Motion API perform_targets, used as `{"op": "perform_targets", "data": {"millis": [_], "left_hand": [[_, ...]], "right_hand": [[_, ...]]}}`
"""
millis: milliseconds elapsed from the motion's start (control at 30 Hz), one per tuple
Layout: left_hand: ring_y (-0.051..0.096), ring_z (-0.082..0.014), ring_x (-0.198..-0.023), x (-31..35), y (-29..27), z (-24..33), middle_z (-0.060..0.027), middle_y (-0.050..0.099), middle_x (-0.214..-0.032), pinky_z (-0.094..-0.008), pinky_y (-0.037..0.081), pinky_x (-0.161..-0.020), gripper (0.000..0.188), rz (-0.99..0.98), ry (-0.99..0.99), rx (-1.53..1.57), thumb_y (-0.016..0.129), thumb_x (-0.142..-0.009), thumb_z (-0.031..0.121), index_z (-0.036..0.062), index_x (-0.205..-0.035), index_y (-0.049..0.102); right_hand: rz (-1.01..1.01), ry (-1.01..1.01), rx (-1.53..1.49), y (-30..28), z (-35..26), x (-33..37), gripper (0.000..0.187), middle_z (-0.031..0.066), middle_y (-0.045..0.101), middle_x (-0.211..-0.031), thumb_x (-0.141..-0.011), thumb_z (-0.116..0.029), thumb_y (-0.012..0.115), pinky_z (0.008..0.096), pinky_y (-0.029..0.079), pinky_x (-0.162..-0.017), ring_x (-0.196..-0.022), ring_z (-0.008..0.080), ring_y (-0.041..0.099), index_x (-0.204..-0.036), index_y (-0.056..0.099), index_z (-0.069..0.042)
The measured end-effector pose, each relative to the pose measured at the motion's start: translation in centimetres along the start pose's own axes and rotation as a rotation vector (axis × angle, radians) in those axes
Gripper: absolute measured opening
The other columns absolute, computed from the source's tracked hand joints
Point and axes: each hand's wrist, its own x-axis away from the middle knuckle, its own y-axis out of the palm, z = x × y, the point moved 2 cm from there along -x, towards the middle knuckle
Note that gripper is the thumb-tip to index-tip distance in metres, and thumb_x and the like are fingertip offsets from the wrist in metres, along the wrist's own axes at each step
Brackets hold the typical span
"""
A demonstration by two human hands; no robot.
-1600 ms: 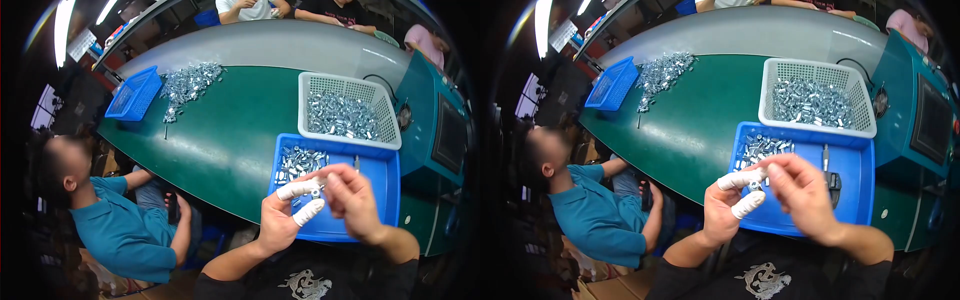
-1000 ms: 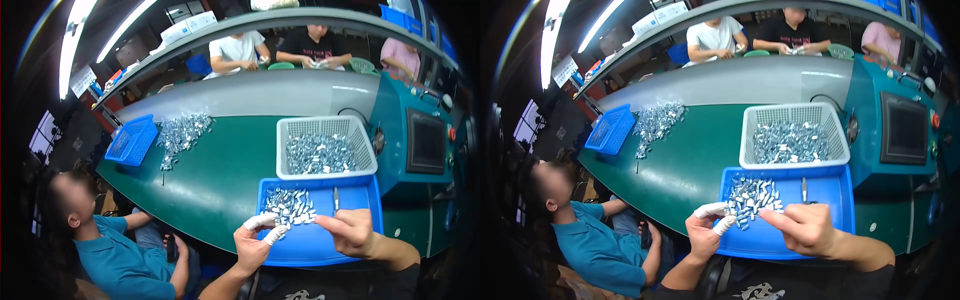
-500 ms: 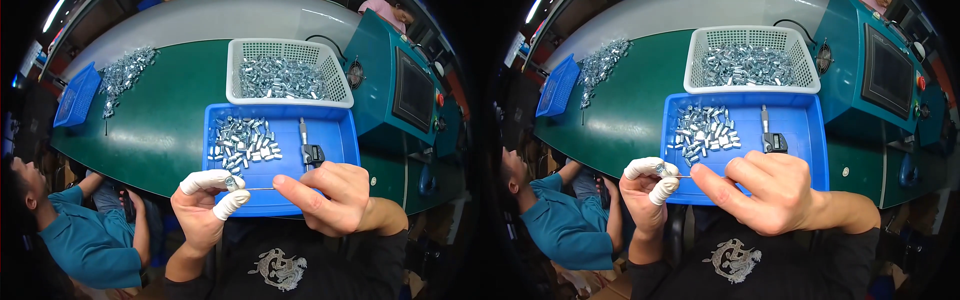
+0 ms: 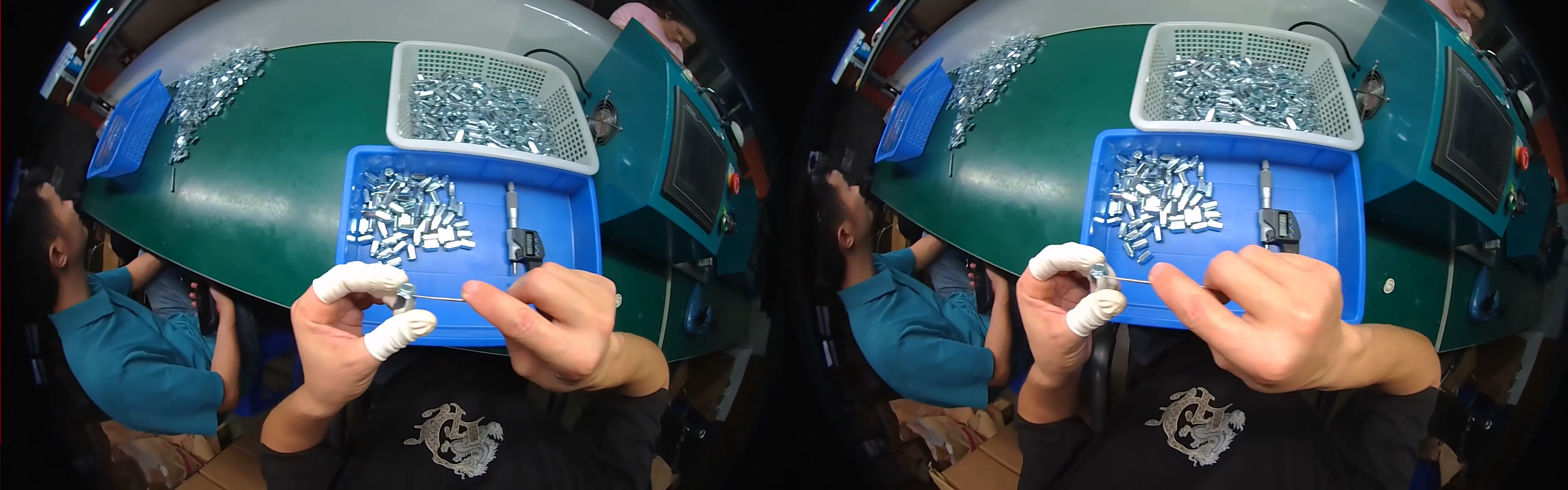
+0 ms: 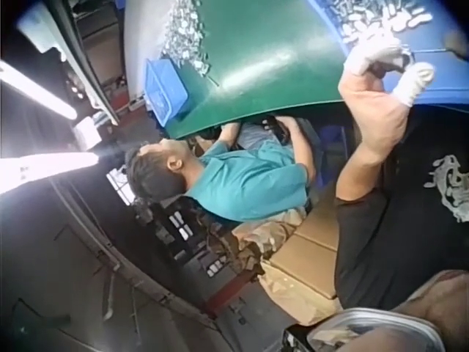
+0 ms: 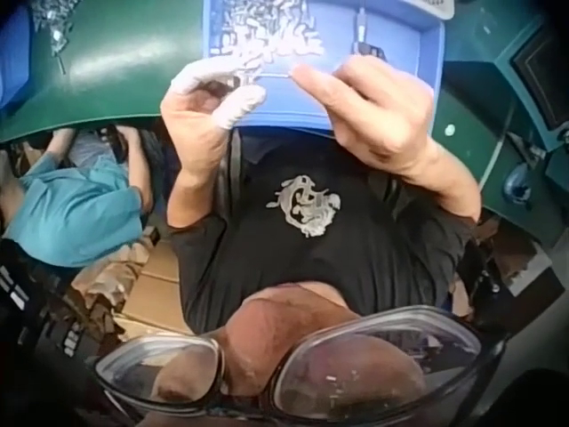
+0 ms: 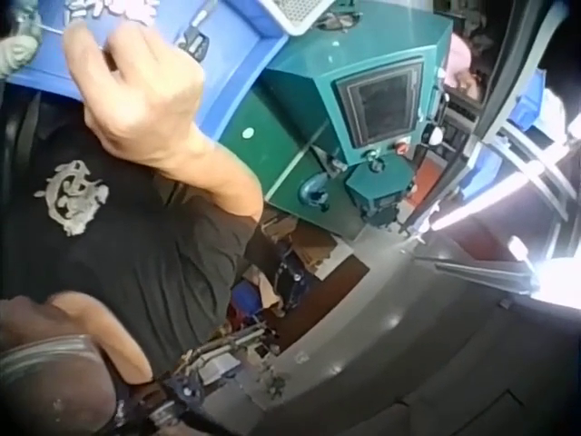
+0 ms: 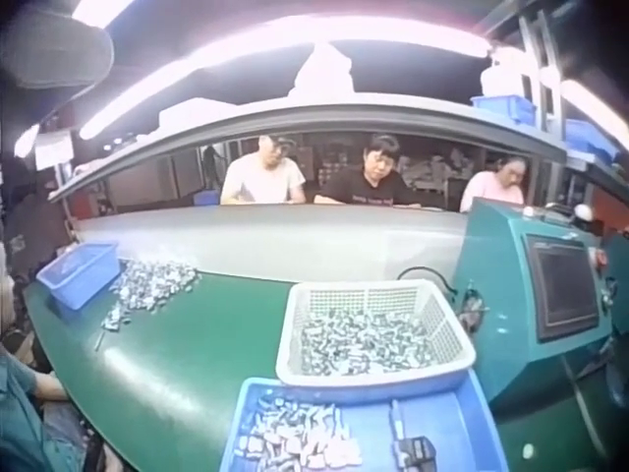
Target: The recorder uses a digital micrometer to measure small metal components at a factory workstation.
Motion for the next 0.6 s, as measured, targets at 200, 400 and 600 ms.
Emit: {"op": "perform_targets", "data": {"millis": [200,400,600], "left_hand": [[0.057,-0.0098,-0.077,-0.12,-0.03,-0.13,-0.0042,0.061,-0.083,-0.024,0.048,-0.072,0.039,-0.007,-0.015,0.036,0.081,-0.064,-0.005,-0.0015,-0.098,0.061],[0.058,-0.0134,-0.073,-0.25,0.24,-0.1,-0.0064,0.056,-0.088,-0.0243,0.049,-0.064,0.042,-0.034,0.011,-0.02,0.079,-0.064,-0.006,-0.0014,-0.1,0.058],[0.056,-0.0092,-0.077,-0.56,0.32,-0.17,-0.0035,0.059,-0.085,-0.0237,0.046,-0.073,0.039,-0.063,-0.001,-0.047,0.08,-0.065,-0.006,-0.0022,-0.099,0.061]], "right_hand": [[-0.033,0.011,0.006,0.09,0.3,-0.08,0.046,0.0025,0.049,-0.059,-0.054,0.007,0.062,0.0257,0.033,-0.039,-0.044,0.0151,0.046,-0.098,0.069,-0.005],[-0.067,0.032,-0.01,0.24,0.42,0.09,0.045,0.0024,0.048,-0.058,-0.054,0.007,0.062,0.0257,0.032,-0.038,-0.044,0.0146,0.046,-0.097,0.069,-0.004],[-0.072,0.031,-0.013,0.38,0.93,0.55,0.043,0.0021,0.047,-0.056,-0.055,0.005,0.062,0.0259,0.031,-0.037,-0.042,0.0139,0.045,-0.096,0.07,-0.004]]}}
